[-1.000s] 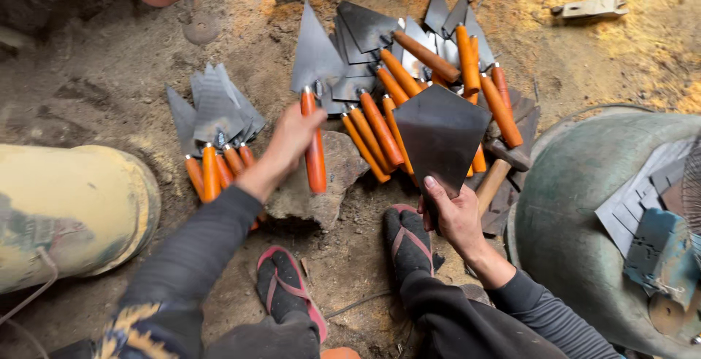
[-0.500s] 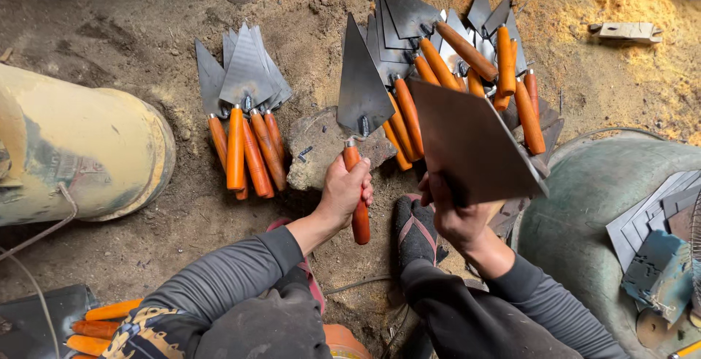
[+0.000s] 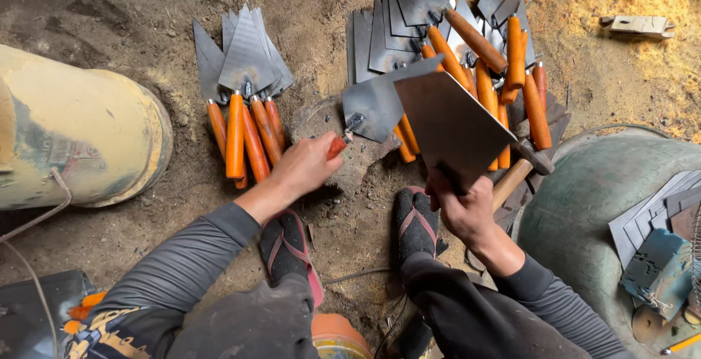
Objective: The person assembles trowels by inserting metal blades into wooden handles. They repeatedly pick up a handle and a blade, insert the blade into the handle, and place the assembled trowel on the floor.
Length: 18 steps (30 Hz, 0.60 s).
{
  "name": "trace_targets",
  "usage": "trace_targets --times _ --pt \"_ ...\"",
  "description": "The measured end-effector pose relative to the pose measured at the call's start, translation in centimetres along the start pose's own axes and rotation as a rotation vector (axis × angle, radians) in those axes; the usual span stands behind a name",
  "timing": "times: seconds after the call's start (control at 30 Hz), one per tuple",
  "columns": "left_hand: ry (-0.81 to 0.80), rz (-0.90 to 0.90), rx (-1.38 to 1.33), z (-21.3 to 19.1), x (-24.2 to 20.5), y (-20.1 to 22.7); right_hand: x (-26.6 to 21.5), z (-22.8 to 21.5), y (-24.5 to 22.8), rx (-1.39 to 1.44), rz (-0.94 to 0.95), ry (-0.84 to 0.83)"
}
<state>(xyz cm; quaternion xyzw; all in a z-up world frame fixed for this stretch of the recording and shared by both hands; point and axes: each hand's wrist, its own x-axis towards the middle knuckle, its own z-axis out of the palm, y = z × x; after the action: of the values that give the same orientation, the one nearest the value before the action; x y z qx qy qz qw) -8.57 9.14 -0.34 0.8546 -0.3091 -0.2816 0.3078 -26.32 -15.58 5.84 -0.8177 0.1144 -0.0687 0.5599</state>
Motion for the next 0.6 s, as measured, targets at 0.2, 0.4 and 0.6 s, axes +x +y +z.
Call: trace_targets --times 0.2,0.4,0.6 --pt "-0.004 0.172 0.188 -2.2 1.2 0.4 2.2 0.2 1.4 -0.702 -0.091 -0.298" --pt "0.012 0.360 0.268 -3.2 1.6 0.3 0.6 -1.9 0.5 -0.383 -0.299 -0.079" --pt "-0.018 0.481 0.391 -4.7 4.2 0.4 2.6 -2.6 0.8 -0.608 0.014 -0.337"
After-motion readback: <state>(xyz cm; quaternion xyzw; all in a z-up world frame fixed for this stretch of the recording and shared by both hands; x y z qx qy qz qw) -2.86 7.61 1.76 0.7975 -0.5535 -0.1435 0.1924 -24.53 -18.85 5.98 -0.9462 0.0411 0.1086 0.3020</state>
